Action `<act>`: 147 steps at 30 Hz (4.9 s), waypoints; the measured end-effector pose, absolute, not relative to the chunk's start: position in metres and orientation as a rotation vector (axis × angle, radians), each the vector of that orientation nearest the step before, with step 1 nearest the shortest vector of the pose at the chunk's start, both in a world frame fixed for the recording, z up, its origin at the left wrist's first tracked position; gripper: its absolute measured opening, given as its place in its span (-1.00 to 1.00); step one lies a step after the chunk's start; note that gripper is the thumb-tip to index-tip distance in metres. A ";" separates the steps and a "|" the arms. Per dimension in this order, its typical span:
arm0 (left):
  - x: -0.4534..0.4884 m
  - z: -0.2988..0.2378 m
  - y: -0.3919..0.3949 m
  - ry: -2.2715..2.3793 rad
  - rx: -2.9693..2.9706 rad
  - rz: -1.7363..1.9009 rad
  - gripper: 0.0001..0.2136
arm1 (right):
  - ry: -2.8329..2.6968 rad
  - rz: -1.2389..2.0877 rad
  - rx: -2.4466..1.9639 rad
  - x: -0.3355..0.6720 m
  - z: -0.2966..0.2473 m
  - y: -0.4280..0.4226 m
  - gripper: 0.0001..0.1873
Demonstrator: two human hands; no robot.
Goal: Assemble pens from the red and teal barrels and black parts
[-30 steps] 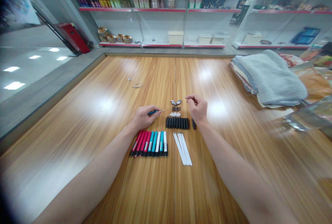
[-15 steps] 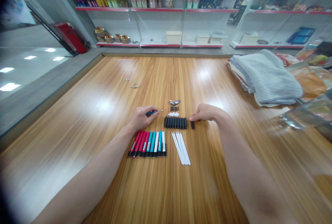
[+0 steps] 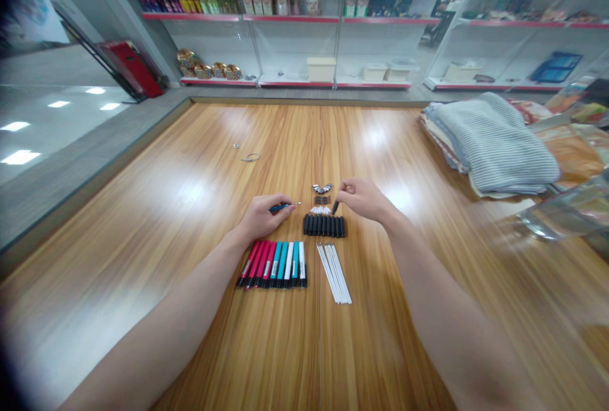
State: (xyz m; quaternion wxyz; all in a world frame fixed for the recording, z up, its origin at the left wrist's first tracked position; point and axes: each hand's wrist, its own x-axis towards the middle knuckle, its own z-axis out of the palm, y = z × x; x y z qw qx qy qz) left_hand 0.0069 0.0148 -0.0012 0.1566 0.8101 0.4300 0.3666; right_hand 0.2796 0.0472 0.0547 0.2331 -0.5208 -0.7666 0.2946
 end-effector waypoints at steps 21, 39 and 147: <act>0.007 0.002 0.013 1.214 2.322 1.056 -0.84 | -1.868 0.516 -0.987 0.229 0.011 0.017 -0.79; 0.008 0.003 0.013 1.182 2.288 1.107 -0.85 | -1.929 0.428 -1.048 0.229 0.014 0.017 -0.81; 0.007 -0.001 0.014 1.102 2.224 1.092 -0.81 | -2.324 0.015 -1.023 0.231 0.009 0.025 -0.72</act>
